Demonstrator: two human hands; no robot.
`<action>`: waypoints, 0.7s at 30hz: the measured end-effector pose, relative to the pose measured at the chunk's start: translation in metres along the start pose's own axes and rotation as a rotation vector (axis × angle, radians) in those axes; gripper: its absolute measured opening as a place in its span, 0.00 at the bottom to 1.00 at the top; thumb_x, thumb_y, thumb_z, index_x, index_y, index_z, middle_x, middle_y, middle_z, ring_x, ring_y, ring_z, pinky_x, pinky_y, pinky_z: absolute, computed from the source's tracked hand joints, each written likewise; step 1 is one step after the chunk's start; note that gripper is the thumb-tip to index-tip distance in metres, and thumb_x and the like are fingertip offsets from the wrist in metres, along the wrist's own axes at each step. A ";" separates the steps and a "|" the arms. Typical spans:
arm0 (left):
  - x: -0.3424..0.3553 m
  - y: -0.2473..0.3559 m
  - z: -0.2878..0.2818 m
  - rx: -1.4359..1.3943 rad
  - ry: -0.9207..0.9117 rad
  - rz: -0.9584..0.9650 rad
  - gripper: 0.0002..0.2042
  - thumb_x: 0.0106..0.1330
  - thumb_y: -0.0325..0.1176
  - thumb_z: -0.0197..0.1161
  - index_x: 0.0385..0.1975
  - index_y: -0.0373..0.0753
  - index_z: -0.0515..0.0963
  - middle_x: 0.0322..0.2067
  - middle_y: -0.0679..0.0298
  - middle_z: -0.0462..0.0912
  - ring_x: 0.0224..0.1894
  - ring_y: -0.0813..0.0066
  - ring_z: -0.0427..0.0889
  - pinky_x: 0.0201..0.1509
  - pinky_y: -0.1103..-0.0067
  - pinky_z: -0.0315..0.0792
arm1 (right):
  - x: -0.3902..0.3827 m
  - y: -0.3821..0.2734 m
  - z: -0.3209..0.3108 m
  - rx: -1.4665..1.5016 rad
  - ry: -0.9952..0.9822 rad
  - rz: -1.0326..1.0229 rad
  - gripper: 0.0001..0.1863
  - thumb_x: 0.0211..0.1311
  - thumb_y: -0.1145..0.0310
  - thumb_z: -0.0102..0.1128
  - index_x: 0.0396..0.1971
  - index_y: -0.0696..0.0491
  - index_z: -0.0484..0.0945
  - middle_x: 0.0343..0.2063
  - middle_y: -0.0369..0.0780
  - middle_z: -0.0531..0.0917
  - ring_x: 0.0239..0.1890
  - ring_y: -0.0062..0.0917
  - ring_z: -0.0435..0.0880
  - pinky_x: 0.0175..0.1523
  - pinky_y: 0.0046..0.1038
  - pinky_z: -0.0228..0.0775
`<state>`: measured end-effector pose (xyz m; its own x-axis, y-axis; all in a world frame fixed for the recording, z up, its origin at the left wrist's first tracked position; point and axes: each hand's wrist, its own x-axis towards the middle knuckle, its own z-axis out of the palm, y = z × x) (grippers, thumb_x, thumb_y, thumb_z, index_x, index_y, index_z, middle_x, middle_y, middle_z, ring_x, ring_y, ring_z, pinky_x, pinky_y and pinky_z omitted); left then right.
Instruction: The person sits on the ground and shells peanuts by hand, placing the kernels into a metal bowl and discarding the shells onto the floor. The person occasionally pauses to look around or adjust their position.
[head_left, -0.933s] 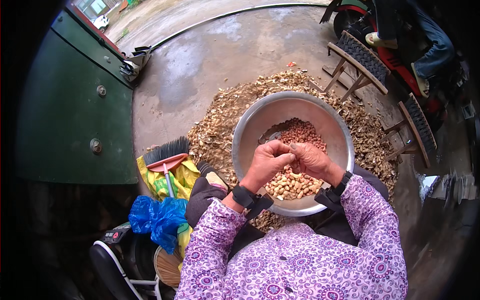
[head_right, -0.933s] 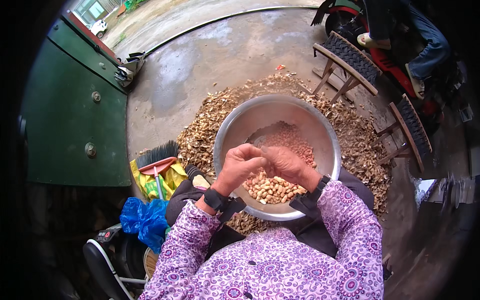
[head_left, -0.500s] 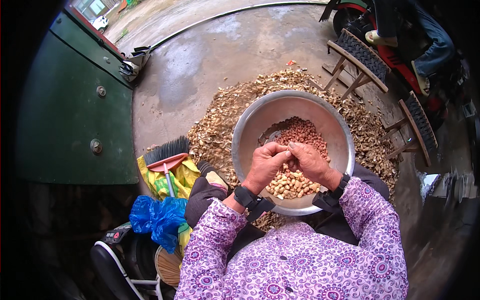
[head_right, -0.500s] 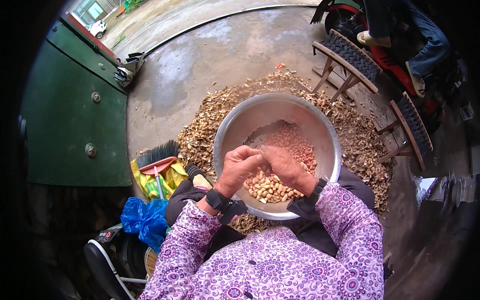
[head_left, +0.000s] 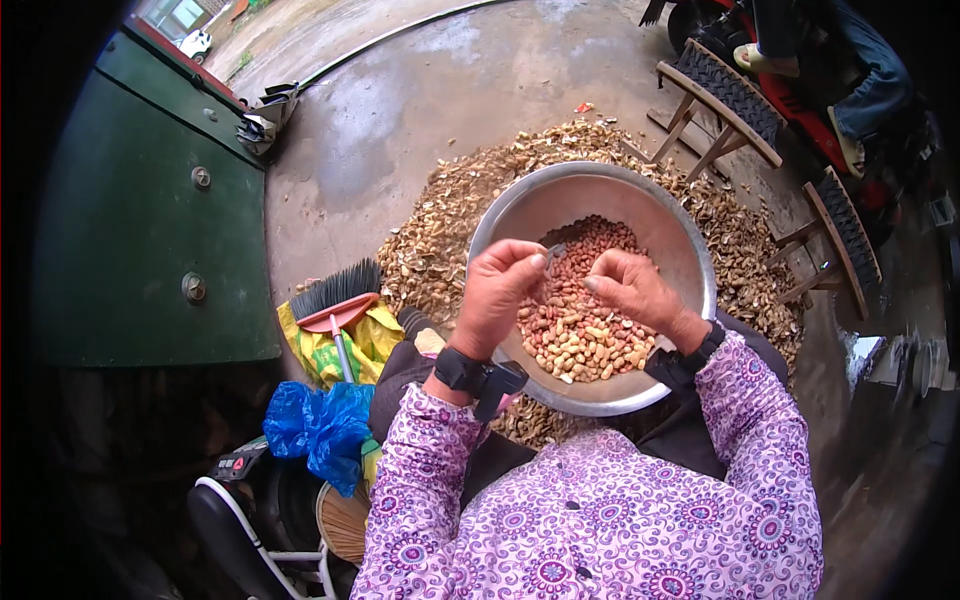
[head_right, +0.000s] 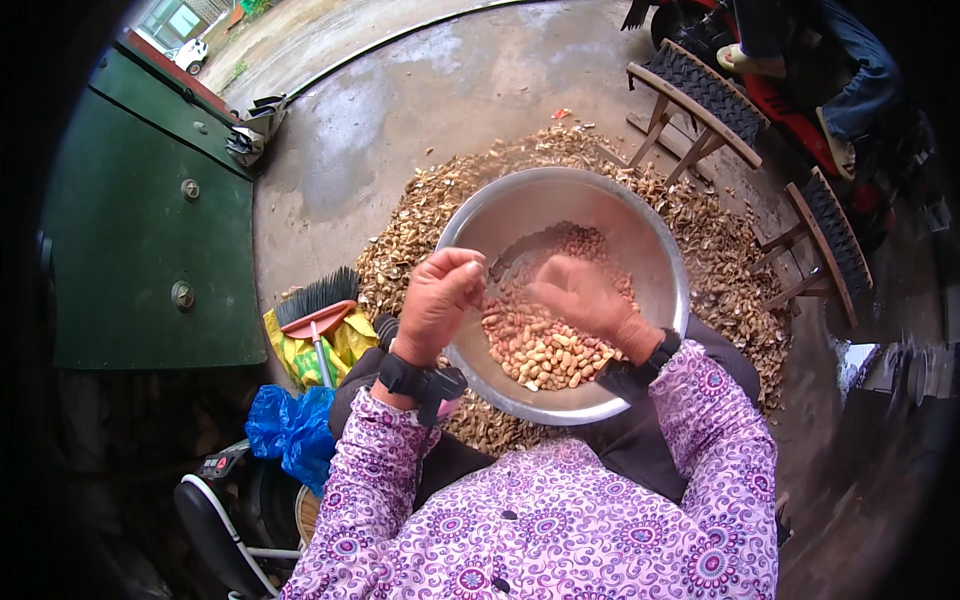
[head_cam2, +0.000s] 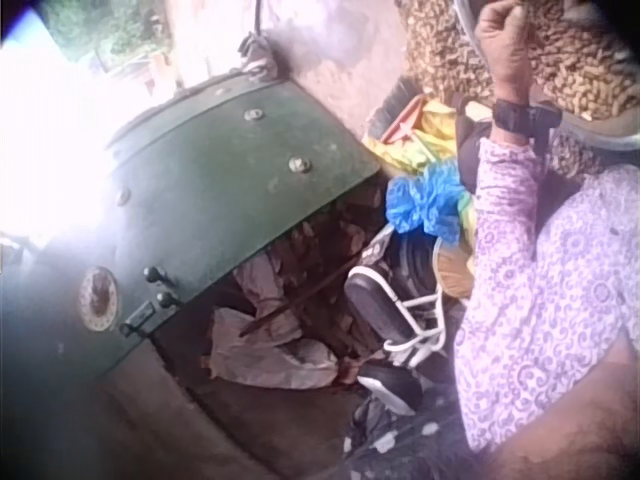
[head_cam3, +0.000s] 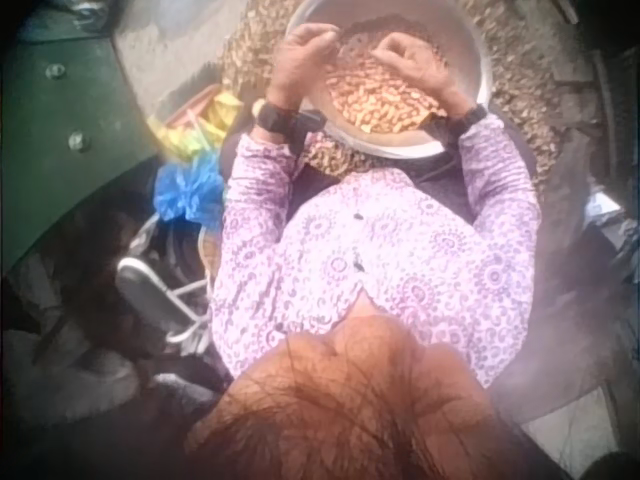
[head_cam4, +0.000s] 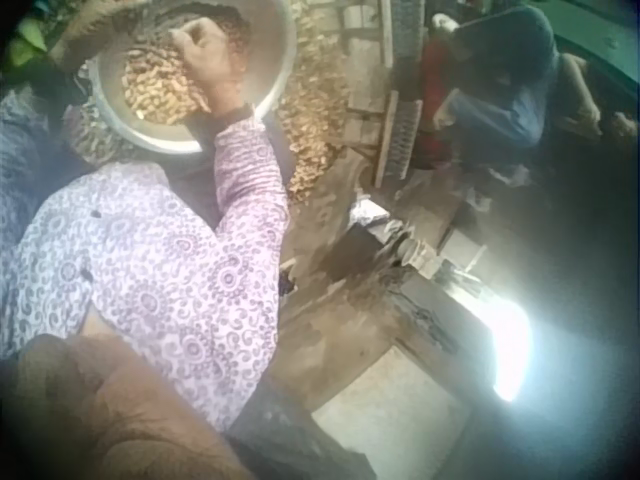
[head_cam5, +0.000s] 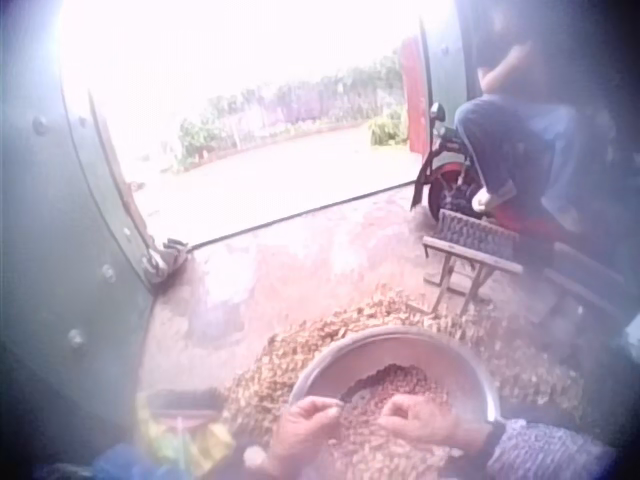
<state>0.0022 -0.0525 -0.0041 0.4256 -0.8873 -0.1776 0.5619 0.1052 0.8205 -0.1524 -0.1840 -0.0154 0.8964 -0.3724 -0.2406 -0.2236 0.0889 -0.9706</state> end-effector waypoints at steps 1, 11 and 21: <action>0.000 0.002 -0.004 0.037 0.020 0.014 0.05 0.56 0.27 0.58 0.30 0.34 0.73 0.20 0.68 0.74 0.19 0.85 0.71 0.23 0.88 0.67 | 0.001 0.001 -0.003 -0.210 0.072 -0.035 0.08 0.55 0.66 0.54 0.26 0.54 0.69 0.20 0.31 0.72 0.21 0.11 0.68 0.26 0.14 0.62; -0.007 -0.024 0.003 0.591 -0.074 0.109 0.03 0.53 0.24 0.58 0.27 0.34 0.75 0.22 0.71 0.76 0.23 0.90 0.71 0.26 0.90 0.66 | 0.002 -0.011 0.012 0.458 -0.079 0.254 0.08 0.56 0.66 0.50 0.27 0.56 0.69 0.20 0.32 0.72 0.21 0.13 0.69 0.27 0.15 0.64; -0.008 -0.027 0.011 0.657 -0.142 0.036 0.08 0.52 0.25 0.60 0.32 0.34 0.74 0.25 0.70 0.76 0.26 0.91 0.71 0.27 0.90 0.66 | 0.003 0.020 0.000 0.296 -0.120 0.271 0.11 0.54 0.63 0.54 0.29 0.55 0.69 0.20 0.33 0.73 0.19 0.13 0.71 0.24 0.15 0.64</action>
<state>-0.0245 -0.0531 -0.0185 0.3129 -0.9437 -0.1076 -0.0182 -0.1192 0.9927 -0.1543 -0.1832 -0.0355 0.8623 -0.1897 -0.4694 -0.3538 0.4373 -0.8268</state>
